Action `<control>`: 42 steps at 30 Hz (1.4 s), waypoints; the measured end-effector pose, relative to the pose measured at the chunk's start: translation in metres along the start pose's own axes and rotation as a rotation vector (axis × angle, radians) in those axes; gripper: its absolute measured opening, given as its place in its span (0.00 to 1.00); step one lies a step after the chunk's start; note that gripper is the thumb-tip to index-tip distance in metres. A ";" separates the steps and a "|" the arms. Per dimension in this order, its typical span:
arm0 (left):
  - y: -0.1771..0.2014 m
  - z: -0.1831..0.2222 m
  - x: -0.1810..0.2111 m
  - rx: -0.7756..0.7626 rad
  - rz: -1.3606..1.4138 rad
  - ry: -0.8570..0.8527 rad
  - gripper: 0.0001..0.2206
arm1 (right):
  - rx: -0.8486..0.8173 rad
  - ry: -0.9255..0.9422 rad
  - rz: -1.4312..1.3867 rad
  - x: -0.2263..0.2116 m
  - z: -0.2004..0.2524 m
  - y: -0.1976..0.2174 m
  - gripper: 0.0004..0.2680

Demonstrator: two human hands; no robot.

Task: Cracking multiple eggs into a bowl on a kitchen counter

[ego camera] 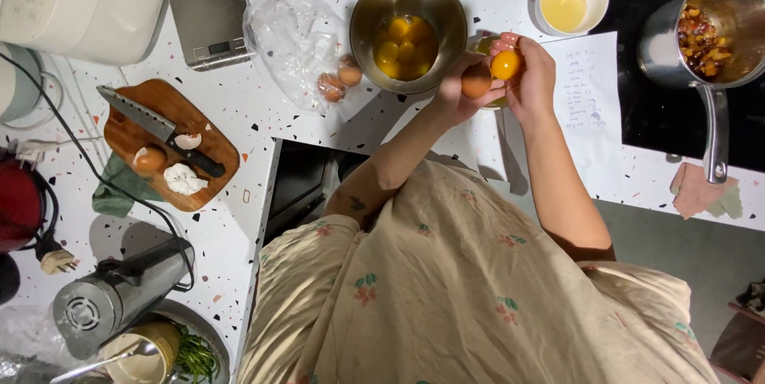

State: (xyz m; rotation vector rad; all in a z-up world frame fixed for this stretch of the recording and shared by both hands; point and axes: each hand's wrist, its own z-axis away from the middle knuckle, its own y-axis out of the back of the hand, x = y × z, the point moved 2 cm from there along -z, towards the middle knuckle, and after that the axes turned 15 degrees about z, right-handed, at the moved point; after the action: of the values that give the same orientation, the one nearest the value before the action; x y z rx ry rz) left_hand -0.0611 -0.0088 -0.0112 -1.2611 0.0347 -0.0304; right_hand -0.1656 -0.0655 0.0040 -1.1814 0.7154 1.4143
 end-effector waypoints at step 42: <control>0.025 -0.032 0.001 0.010 -0.351 -0.237 0.07 | -0.225 -0.436 -0.498 0.051 -0.010 0.032 0.18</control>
State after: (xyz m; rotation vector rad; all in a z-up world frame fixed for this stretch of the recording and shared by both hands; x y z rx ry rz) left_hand -0.0612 -0.0315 -0.0451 -1.2412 -0.3908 -0.1834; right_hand -0.1883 -0.0628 -0.0522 -1.0718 -0.0479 1.2768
